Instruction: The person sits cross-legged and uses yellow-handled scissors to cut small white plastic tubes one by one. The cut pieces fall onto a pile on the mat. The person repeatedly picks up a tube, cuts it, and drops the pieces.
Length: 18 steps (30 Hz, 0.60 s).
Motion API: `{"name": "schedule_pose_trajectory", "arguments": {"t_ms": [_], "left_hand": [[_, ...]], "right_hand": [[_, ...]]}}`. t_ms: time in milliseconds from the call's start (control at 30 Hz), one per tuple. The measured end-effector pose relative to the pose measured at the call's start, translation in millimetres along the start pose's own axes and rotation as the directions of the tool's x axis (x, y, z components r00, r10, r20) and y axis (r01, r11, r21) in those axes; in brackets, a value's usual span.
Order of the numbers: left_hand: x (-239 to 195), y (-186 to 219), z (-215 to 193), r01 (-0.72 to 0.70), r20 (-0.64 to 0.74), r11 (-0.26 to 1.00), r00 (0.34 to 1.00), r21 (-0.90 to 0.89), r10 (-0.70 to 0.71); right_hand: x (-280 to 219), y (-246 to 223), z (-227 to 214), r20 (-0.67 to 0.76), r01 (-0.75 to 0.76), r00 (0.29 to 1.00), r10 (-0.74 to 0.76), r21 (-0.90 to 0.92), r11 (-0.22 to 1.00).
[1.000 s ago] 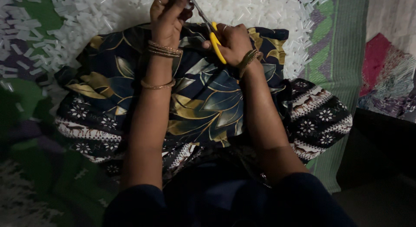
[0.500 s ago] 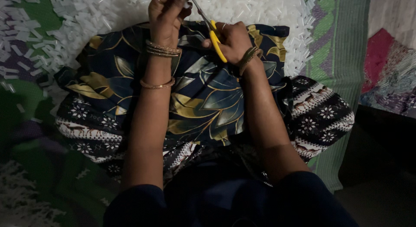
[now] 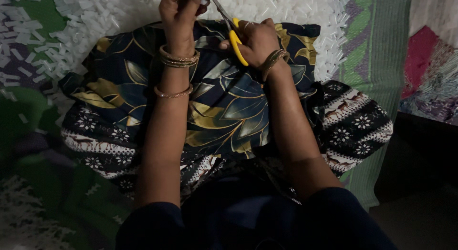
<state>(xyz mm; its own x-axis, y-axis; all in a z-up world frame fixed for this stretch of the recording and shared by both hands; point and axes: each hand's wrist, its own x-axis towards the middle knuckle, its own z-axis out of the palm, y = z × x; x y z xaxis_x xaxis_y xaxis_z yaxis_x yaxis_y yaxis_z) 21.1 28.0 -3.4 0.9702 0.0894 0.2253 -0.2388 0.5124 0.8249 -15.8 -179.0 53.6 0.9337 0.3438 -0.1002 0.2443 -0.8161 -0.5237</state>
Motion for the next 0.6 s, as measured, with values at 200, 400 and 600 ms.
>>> {"name": "schedule_pose_trajectory", "arguments": {"t_ms": [200,400,600], "left_hand": [[-1.3,-10.5,-10.1,0.015,-0.08,0.998,0.997,0.054,-0.01],[-0.7,-15.9,-16.8,0.038,-0.091,0.999,0.995,-0.008,-0.039],[-2.6,-11.8,-17.0,0.077,-0.082,0.994,0.993,-0.08,-0.083]], "right_hand": [[-2.6,10.2,5.6,-0.074,0.061,0.995,-0.063,-0.022,0.998],[-1.5,19.8,15.9,-0.084,0.063,0.994,-0.068,-0.068,0.996],[-1.8,21.3,18.2,-0.094,0.096,0.99,-0.108,-0.123,0.988]]}}
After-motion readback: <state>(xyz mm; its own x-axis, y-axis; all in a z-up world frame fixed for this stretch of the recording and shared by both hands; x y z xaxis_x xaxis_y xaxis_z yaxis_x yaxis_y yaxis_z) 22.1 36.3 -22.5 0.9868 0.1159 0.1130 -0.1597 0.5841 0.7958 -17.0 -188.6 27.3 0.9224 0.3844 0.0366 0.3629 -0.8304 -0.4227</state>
